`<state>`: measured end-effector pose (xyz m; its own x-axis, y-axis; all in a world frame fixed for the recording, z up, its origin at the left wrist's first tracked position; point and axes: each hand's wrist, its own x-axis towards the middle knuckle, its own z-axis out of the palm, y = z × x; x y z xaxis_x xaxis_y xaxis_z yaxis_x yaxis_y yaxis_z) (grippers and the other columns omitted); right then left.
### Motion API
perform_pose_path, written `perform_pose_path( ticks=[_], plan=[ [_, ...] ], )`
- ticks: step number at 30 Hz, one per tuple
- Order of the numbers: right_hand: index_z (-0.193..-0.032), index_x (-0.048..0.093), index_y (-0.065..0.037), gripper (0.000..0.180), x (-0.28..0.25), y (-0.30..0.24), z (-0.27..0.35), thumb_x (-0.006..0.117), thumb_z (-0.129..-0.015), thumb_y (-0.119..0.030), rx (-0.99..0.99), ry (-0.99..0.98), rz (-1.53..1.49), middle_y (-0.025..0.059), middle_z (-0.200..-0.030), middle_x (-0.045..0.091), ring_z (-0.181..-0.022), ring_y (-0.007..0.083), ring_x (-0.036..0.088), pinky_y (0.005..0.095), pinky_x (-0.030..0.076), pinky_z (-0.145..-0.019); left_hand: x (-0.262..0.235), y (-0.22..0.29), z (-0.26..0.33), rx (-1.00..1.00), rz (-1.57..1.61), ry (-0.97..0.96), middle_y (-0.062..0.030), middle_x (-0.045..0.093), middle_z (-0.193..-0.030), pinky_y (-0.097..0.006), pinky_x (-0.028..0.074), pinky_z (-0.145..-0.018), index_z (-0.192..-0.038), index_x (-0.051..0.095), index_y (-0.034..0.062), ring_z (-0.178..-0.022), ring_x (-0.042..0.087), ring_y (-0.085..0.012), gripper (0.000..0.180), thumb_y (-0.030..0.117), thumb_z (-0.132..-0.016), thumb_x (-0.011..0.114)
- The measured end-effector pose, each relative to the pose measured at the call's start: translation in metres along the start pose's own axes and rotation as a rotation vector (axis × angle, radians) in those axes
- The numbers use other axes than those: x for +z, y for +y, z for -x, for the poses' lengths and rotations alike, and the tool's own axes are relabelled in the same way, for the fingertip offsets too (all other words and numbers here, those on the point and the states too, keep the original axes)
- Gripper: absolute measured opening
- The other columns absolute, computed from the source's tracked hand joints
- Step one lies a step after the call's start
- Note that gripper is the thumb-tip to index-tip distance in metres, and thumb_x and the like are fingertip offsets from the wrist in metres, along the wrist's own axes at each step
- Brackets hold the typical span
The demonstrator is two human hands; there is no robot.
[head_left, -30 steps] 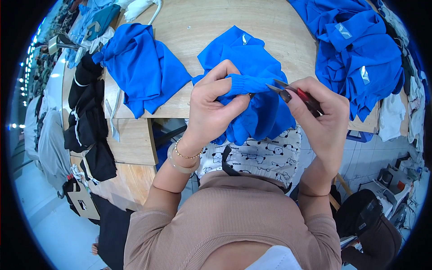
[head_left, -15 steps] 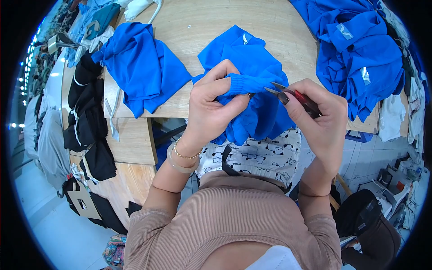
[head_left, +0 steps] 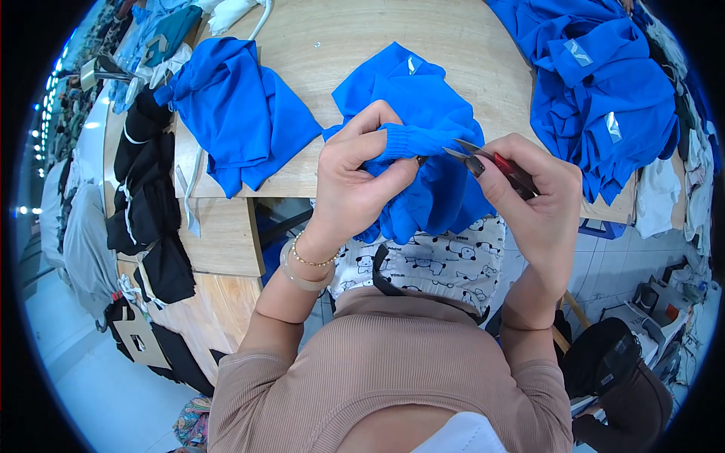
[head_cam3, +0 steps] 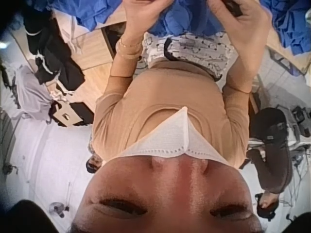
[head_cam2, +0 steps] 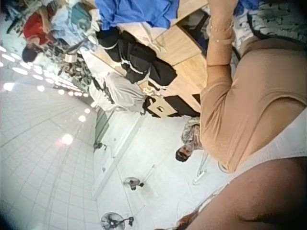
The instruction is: The recorder uses a pair of snips to trim loose threads from blue athletic shorts at a factory workbench.
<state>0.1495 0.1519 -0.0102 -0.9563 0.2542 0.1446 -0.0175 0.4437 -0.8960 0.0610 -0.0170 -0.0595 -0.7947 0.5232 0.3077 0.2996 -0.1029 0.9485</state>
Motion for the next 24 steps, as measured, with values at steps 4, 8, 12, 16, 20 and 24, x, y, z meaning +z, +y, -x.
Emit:
perform_pose_path(
  ticks=[4, 8, 12, 16, 20, 24],
  plan=[
    [-0.080, 0.062, 0.003, 0.008, 0.000, -0.001, 0.000, 0.067, -0.080, -0.004, 0.002, 0.000, 0.009, 0.0055, -0.060, 0.054, -0.052, 0.0075, 0.046, 0.0214, 0.036, -0.048, 0.000, 0.000, 0.000, 0.004, 0.003, 0.005, -0.0026, 0.051, -0.078, -0.019, 0.033, -0.054, -0.085, 0.070, -0.0024, -0.066, 0.045, -0.0075, 0.023, -0.011, -0.067, 0.059],
    [-0.080, 0.062, 0.002, 0.008, 0.000, -0.002, -0.001, 0.067, -0.080, -0.004, -0.002, -0.001, 0.011, 0.0052, -0.059, 0.054, -0.052, 0.0072, 0.046, 0.0212, 0.036, -0.048, -0.001, 0.001, -0.001, -0.007, -0.007, 0.003, -0.0026, 0.052, -0.078, -0.019, 0.033, -0.054, -0.085, 0.070, -0.0024, -0.066, 0.044, -0.0074, 0.023, -0.011, -0.067, 0.059],
    [-0.081, 0.063, 0.002, 0.007, 0.000, 0.000, -0.001, 0.067, -0.080, -0.004, -0.004, -0.004, -0.011, 0.0040, -0.060, 0.054, -0.053, 0.0061, 0.046, 0.0206, 0.035, -0.048, -0.001, -0.001, 0.000, -0.005, 0.025, -0.008, -0.0025, 0.052, -0.078, -0.019, 0.033, -0.054, -0.084, 0.069, -0.0022, -0.066, 0.044, -0.0073, 0.022, -0.012, -0.067, 0.059],
    [-0.082, 0.064, 0.001, 0.005, 0.004, 0.008, -0.002, 0.066, -0.081, -0.003, -0.058, -0.006, -0.066, 0.0033, -0.061, 0.054, -0.054, 0.0051, 0.046, 0.0200, 0.035, -0.048, -0.001, 0.000, 0.001, -0.044, 0.134, -0.012, -0.0025, 0.052, -0.078, -0.019, 0.033, -0.055, -0.084, 0.069, -0.0022, -0.066, 0.044, -0.0072, 0.019, -0.011, -0.070, 0.059],
    [-0.085, 0.064, 0.001, 0.004, 0.006, 0.011, -0.002, 0.065, -0.081, 0.000, -0.072, 0.007, -0.214, 0.0016, -0.066, 0.056, -0.057, 0.0047, 0.048, 0.0187, 0.037, -0.051, -0.001, -0.002, 0.000, -0.023, 0.134, -0.033, -0.0028, 0.053, -0.078, -0.018, 0.033, -0.055, -0.084, 0.068, -0.0023, -0.066, 0.044, -0.0074, 0.018, -0.011, -0.071, 0.060],
    [-0.103, 0.057, 0.003, 0.023, 0.009, 0.019, 0.000, 0.061, -0.080, 0.005, -0.133, 0.151, -0.909, 0.0055, -0.094, 0.059, -0.075, 0.0053, 0.054, 0.0165, 0.044, -0.065, 0.001, -0.002, 0.001, -0.096, 0.178, -0.075, -0.0023, 0.055, -0.086, -0.020, 0.039, -0.061, -0.087, 0.068, -0.0023, -0.072, 0.050, -0.0074, 0.017, -0.008, -0.072, 0.060]
  ],
)
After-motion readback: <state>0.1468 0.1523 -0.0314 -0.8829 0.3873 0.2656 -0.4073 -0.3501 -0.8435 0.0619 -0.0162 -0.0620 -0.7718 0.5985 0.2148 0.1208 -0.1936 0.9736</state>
